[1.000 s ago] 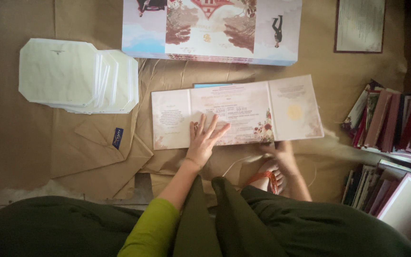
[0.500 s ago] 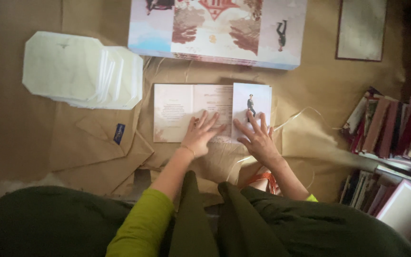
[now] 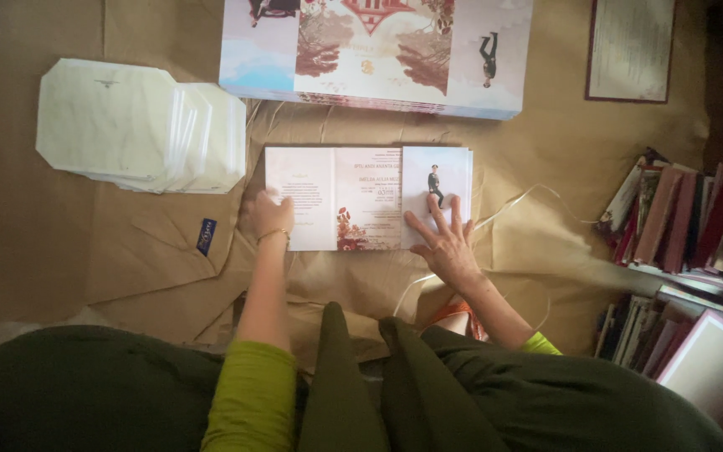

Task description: Folding and stacking wedding invitations in a production area.

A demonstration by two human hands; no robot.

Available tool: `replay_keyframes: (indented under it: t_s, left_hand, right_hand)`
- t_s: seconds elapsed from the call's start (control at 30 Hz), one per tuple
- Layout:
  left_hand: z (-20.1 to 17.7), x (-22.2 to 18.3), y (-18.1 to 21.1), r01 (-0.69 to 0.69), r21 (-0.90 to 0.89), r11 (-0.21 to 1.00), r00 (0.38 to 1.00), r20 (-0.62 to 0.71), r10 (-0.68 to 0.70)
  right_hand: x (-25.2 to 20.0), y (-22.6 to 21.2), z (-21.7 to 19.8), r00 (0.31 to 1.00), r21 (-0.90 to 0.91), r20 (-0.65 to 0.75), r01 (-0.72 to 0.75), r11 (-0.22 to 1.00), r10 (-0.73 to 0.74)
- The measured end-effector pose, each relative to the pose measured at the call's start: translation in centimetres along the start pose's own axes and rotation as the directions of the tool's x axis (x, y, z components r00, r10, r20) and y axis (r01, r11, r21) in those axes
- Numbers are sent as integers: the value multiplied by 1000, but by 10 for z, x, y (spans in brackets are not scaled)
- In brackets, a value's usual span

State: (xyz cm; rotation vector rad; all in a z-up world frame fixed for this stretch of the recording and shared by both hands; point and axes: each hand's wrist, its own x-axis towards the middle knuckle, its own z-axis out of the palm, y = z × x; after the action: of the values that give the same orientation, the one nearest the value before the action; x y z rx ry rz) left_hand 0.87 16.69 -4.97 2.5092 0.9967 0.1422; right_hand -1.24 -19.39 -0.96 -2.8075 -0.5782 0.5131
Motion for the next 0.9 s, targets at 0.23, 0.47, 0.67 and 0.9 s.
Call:
replay_keyframes:
  t_s: [0.23,0.47,0.67,0.9]
  left_hand:
    - [-97,-27,71,-154,-103,983,986,41,159]
    - [-18,-81,133,-569,-393,722,731,160,663]
    - [18,-91,161,-571,-35,820,689,524,501]
    - [18,-85,166,-592,59,804,652,622,435]
  right_hand:
    - [-1,-5,-1,1000,39,-24,8,999,-7]
    - [-6,-11,-11,999,14,-31,18,1000,-18]
    - [-13,15,7,991,110,-133,12,994,3]
    - [-8,15,-3,985,62,-155,83,995,-73]
